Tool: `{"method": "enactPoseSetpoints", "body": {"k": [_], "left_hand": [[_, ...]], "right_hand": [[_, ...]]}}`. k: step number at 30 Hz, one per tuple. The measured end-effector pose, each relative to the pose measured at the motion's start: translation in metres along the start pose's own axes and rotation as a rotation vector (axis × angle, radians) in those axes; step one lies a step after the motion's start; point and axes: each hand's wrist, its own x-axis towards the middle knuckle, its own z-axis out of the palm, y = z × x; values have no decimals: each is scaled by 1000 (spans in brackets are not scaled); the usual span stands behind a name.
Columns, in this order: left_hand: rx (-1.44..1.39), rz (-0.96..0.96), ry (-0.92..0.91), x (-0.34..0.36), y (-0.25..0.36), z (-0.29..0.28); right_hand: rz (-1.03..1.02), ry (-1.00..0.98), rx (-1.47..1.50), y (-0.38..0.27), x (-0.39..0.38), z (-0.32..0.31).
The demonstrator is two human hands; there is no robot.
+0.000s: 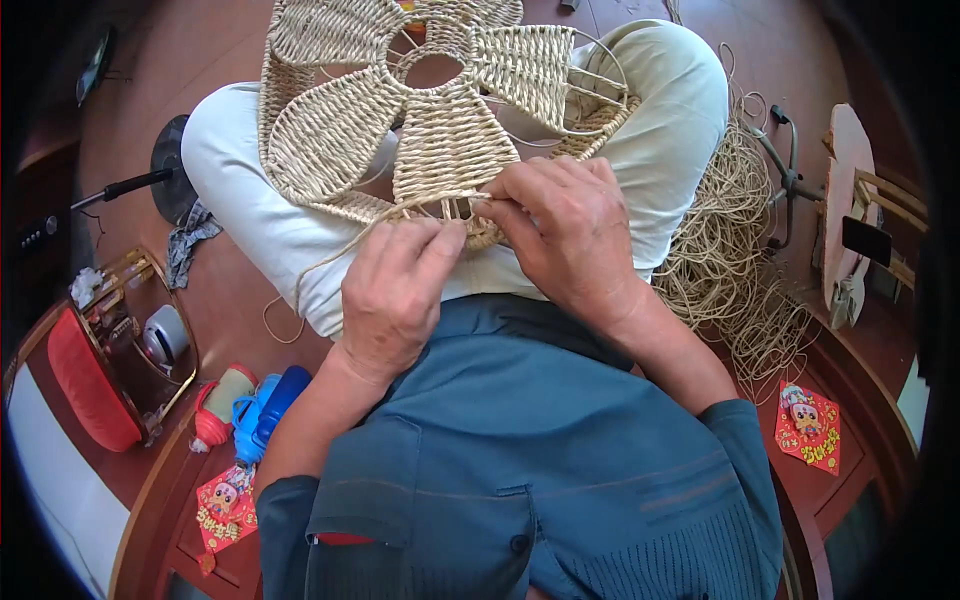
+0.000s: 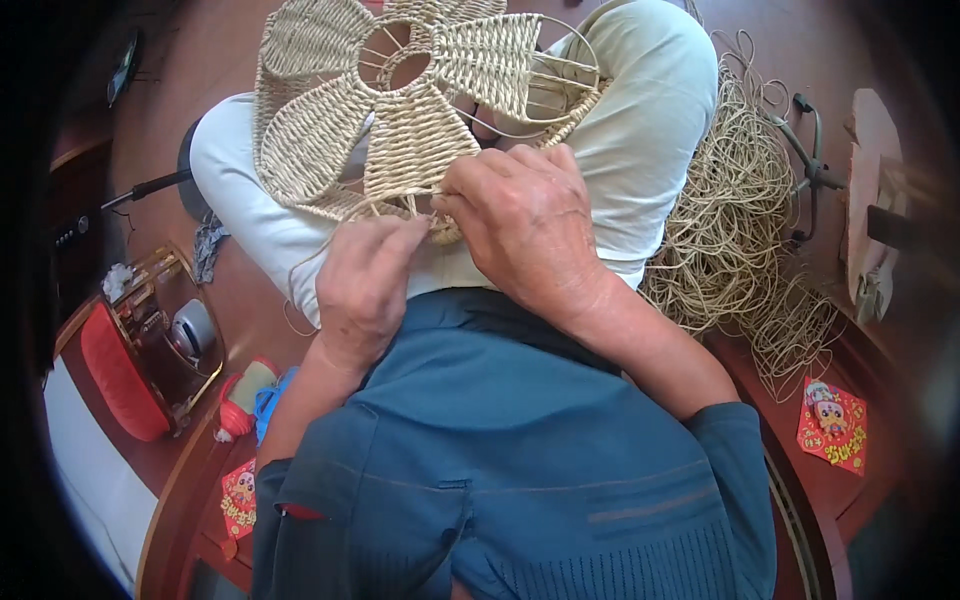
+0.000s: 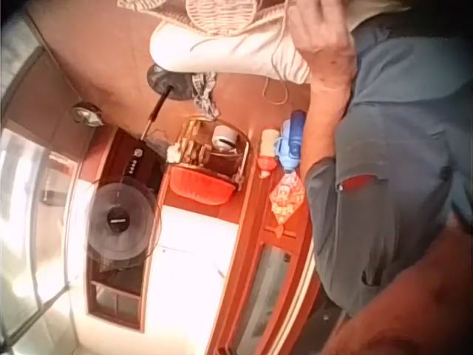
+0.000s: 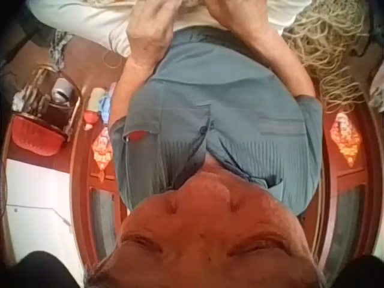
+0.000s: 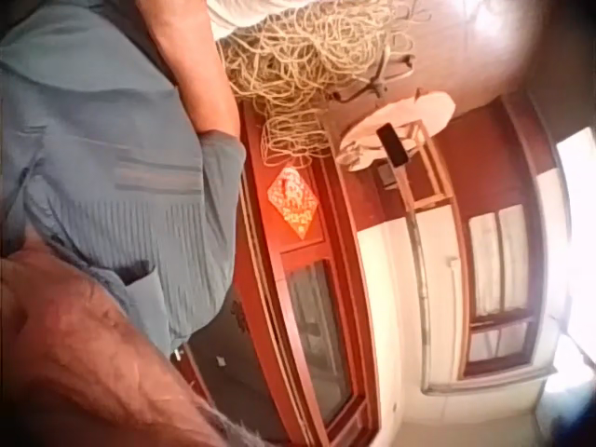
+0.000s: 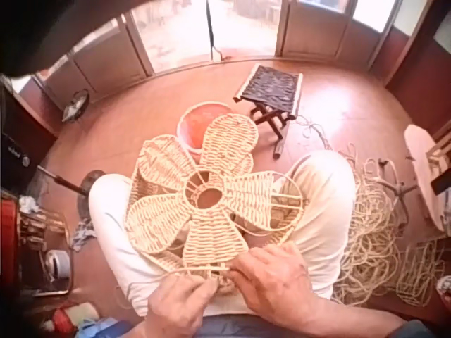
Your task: Weaving a decorative straw flower craft using straw ropes.
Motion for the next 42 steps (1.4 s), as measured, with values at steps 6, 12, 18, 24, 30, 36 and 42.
{"method": "enactPoseSetpoints", "body": {"k": [6, 12, 18, 24, 30, 36, 42], "left_hand": [[251, 55, -67, -3, 12, 2], [-20, -162, -197, 7, 17, -3], [-329, -494, -376, 15, 24, -11], [-378, -544, -401, 17, 22, -10], [-240, -433, -299, 10, 25, -13], [-60, -203, -126, 14, 23, -10], [-70, 5, 13, 23, 20, 17]], "right_hand": [[-69, 30, -39, 1, 9, 15], [79, -147, -8, 1, 4, 3], [233, -308, 238, -6, 7, -3], [327, -407, 311, -7, 11, 1], [367, -176, 597, -6, -6, 4], [683, -297, 1283, 10, -11, -16], [774, -55, 1326, 71, -33, -60]]}}
